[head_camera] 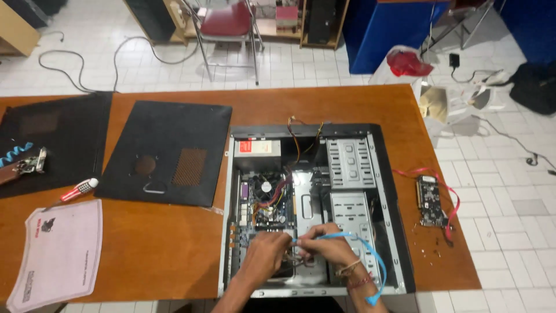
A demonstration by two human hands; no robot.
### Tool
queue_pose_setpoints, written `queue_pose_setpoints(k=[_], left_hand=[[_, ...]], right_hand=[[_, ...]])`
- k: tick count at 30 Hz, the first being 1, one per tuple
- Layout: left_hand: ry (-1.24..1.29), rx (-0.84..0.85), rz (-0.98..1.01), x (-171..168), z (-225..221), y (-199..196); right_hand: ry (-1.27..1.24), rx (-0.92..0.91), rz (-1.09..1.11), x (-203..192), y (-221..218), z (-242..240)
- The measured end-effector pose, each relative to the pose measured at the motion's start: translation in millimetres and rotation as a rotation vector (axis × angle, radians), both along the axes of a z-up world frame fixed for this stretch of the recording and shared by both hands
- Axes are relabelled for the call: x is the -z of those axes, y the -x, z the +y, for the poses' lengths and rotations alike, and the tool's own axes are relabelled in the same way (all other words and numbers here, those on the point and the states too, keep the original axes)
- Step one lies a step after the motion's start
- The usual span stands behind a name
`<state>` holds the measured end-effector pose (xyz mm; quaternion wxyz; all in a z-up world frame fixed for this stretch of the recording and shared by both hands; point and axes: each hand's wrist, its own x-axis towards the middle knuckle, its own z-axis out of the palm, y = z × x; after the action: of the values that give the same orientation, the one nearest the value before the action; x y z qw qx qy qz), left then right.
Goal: Routing and connecting internal power and data cables to the motherboard and components inside a PC case.
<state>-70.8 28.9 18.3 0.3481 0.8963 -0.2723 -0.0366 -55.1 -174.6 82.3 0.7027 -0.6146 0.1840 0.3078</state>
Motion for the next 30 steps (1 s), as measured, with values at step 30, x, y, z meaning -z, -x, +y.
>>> queue_pose_setpoints(k=[30], left_hand=[[0.059, 0.009, -0.123, 11, -15, 0]], right_hand=[[0.194, 0.157, -0.199, 39, 3, 7]])
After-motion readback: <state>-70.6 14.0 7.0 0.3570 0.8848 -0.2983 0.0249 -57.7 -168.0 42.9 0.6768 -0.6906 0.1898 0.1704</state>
